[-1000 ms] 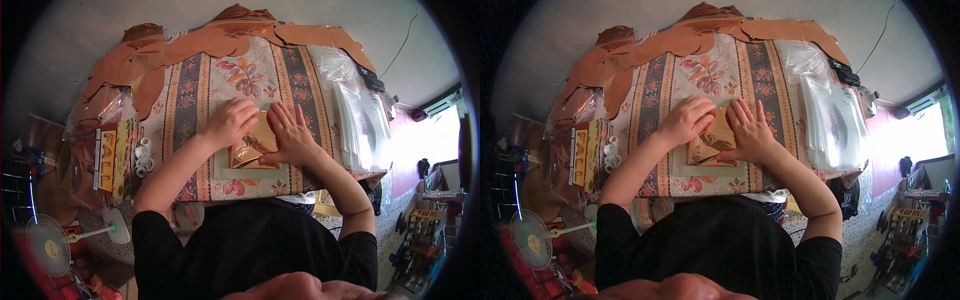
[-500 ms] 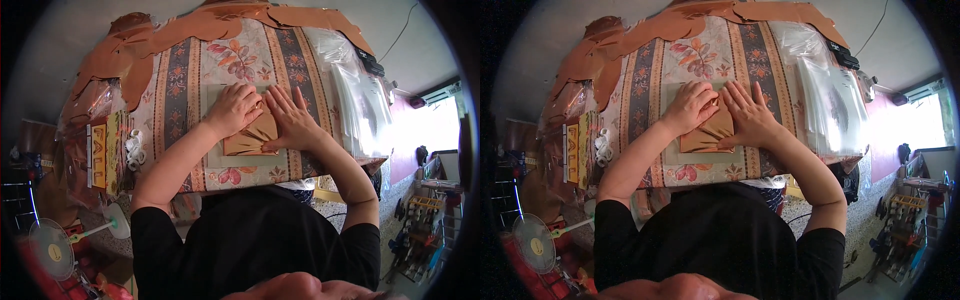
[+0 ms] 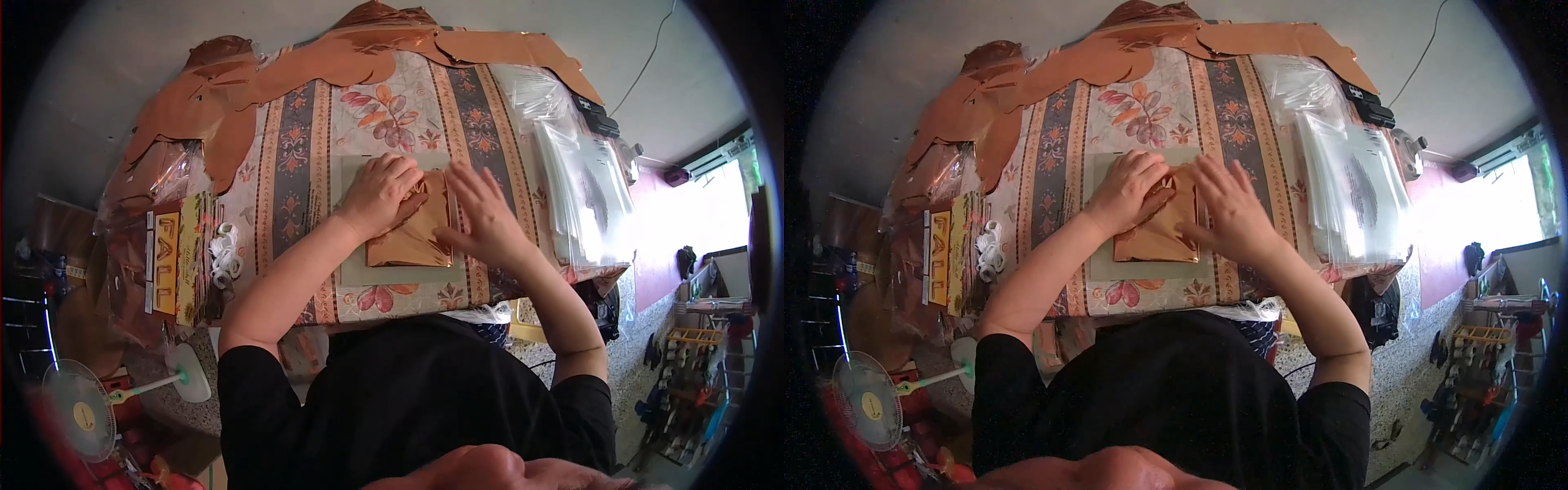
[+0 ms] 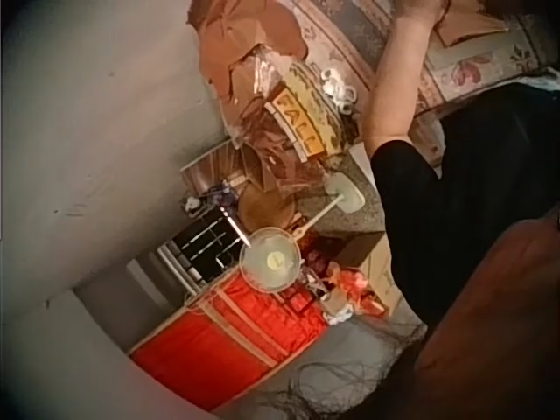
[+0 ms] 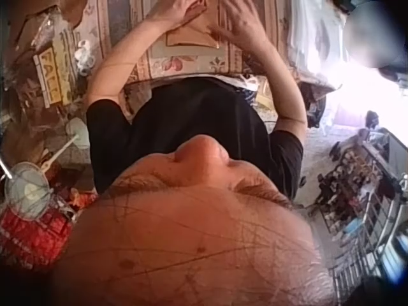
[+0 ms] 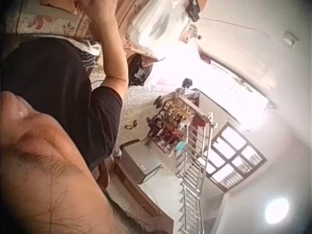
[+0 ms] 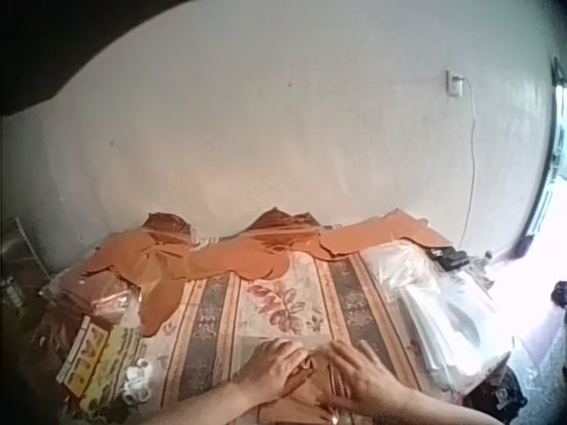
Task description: Package metallic foil decorations and balloons into plastic protective sleeves at a workstation.
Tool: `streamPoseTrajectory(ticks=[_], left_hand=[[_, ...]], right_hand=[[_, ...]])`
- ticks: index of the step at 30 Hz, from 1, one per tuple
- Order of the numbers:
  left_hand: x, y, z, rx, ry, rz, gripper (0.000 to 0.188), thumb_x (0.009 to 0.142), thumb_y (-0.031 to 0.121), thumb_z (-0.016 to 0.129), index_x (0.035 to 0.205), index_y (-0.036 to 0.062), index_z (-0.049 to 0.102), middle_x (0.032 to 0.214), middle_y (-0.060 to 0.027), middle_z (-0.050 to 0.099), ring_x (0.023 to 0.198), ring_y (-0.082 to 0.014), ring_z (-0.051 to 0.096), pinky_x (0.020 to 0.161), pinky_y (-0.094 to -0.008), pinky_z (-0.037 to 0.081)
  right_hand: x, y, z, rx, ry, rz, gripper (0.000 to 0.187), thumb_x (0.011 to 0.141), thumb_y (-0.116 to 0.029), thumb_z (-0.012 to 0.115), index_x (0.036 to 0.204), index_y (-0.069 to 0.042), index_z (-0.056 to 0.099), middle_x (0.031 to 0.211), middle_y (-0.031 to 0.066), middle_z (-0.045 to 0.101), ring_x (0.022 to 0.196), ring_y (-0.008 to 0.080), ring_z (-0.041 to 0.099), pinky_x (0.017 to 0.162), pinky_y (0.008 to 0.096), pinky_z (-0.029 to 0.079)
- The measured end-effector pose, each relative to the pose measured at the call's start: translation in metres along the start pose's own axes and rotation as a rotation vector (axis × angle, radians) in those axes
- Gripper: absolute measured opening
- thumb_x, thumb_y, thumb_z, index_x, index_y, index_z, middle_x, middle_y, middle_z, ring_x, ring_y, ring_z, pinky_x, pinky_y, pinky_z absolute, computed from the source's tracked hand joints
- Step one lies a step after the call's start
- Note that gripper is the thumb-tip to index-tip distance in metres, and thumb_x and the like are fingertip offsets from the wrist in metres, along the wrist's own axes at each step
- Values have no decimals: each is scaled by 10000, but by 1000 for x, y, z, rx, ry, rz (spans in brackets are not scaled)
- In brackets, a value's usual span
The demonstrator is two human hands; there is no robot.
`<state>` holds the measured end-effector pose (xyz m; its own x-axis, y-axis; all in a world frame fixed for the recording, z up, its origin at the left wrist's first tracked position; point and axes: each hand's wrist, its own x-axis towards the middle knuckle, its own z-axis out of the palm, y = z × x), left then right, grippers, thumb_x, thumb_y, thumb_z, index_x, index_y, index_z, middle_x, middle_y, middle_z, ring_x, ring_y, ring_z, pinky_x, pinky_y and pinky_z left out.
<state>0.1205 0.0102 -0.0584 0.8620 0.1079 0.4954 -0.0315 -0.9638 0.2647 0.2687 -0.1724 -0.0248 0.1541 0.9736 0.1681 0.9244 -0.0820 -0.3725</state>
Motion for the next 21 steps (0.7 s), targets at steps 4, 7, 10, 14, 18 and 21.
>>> streamPoseTrajectory(ticks=[4,7,10,14,18,21], left_hand=[[3,3,-4,-21,-2,-19,304,865,240,666,1095,63,576,1122,-103,550,1080,-310,513,944,-422,418],[3,4,-5,-16,-11,-38,298,863,233,668,1091,65,574,1125,-100,553,1090,-309,512,946,-422,418],[3,3,-5,-40,-12,-51,297,856,225,678,1087,69,573,1119,-95,554,1079,-302,516,941,-420,420],[4,4,-5,-54,-23,-57,292,857,211,673,1092,70,571,1107,-89,553,1067,-293,522,936,-415,423],[7,7,-8,-1,-17,-31,275,848,172,666,1093,72,588,1091,-79,550,1048,-279,530,923,-405,433],[13,8,-11,17,-79,-32,262,841,157,666,1078,65,604,1078,-79,552,1044,-271,535,914,-396,441]], right_hand=[[10,-2,12,-39,7,-110,899,798,-512,691,1439,19,349,1507,206,327,1441,331,254,1184,506,127],[12,4,14,-90,57,-137,888,780,-507,705,1417,20,381,1483,209,364,1422,335,295,1178,506,152],[8,4,5,26,47,-83,857,765,-513,716,1376,20,439,1443,203,418,1387,335,354,1168,517,179],[-6,-1,10,-76,58,-137,829,767,-538,697,1342,20,483,1419,191,444,1361,318,389,1158,536,192],[-8,-4,14,-136,76,-139,831,770,-533,693,1357,16,477,1415,188,448,1357,317,398,1156,532,191],[-8,-4,14,-152,77,-126,845,777,-551,672,1370,15,466,1423,186,440,1366,313,386,1157,531,186]])
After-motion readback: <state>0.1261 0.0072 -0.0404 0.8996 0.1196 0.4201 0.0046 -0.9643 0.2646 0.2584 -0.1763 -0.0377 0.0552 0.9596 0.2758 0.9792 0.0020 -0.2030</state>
